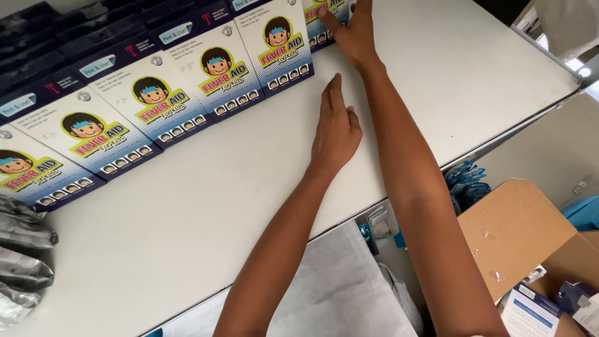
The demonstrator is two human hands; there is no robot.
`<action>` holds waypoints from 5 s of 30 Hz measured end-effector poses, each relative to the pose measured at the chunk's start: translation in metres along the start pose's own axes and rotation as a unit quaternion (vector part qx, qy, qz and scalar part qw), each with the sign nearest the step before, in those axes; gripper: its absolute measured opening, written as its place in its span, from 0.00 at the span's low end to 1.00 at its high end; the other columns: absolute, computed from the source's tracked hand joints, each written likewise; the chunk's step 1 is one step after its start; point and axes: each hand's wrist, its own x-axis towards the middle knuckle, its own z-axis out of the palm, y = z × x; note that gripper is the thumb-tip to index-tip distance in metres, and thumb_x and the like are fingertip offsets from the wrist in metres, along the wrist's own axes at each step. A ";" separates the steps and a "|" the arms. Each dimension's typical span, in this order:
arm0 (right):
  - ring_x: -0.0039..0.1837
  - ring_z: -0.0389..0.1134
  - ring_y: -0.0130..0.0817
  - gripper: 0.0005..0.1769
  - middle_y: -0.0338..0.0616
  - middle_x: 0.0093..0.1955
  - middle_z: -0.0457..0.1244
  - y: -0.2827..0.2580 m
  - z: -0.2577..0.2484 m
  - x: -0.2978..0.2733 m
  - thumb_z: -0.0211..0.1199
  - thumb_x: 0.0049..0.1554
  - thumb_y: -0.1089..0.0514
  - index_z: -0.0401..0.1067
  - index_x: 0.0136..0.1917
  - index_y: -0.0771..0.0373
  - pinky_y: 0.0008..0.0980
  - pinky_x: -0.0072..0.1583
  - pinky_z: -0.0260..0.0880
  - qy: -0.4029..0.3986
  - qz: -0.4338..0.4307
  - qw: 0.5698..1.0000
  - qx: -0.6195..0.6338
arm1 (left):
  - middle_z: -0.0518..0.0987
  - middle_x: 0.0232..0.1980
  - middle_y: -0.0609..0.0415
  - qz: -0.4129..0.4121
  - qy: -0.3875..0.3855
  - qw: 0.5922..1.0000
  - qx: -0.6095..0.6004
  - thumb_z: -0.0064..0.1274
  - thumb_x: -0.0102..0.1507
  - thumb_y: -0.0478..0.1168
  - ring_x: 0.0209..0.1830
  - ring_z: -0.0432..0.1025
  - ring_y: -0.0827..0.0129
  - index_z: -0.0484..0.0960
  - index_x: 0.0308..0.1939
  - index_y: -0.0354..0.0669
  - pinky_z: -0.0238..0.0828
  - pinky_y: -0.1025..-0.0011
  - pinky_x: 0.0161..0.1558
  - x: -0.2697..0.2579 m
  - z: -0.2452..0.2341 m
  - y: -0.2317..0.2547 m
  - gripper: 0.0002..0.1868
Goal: The person sits on the floor and takes boxes of Fever Aid for Kids from a cardboard box. They place the boxes one by one onto a white shelf, arranging them in a neat row.
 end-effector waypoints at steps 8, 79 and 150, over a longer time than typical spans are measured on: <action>0.75 0.61 0.45 0.40 0.53 0.74 0.60 -0.022 -0.011 -0.001 0.62 0.67 0.39 0.51 0.79 0.62 0.40 0.73 0.63 -0.098 0.142 0.981 0.093 | 0.56 0.77 0.32 -0.014 -0.006 1.000 0.001 0.42 0.66 0.28 0.72 0.63 0.39 0.47 0.78 0.35 0.70 0.56 0.65 0.000 -0.002 0.007 0.37; 0.61 0.65 0.65 0.42 0.66 0.64 0.60 -0.260 -0.606 -0.541 0.79 0.39 0.59 0.70 0.66 0.71 0.52 0.59 0.69 -0.034 0.265 0.760 -0.593 | 0.81 0.49 0.43 0.245 -0.436 0.849 -0.172 0.54 0.64 0.38 0.53 0.76 0.52 0.82 0.48 0.35 0.72 0.57 0.56 -0.341 0.186 0.150 0.12; 0.40 0.64 0.38 0.07 0.47 0.37 0.62 -0.073 -0.047 -0.070 0.57 0.62 0.65 0.68 0.41 0.68 0.39 0.42 0.66 -0.098 0.048 0.982 -0.155 | 0.80 0.44 0.47 0.030 0.124 0.990 -0.067 0.50 0.71 0.42 0.35 0.78 0.64 0.79 0.49 0.35 0.78 0.64 0.40 0.066 0.022 -0.040 0.12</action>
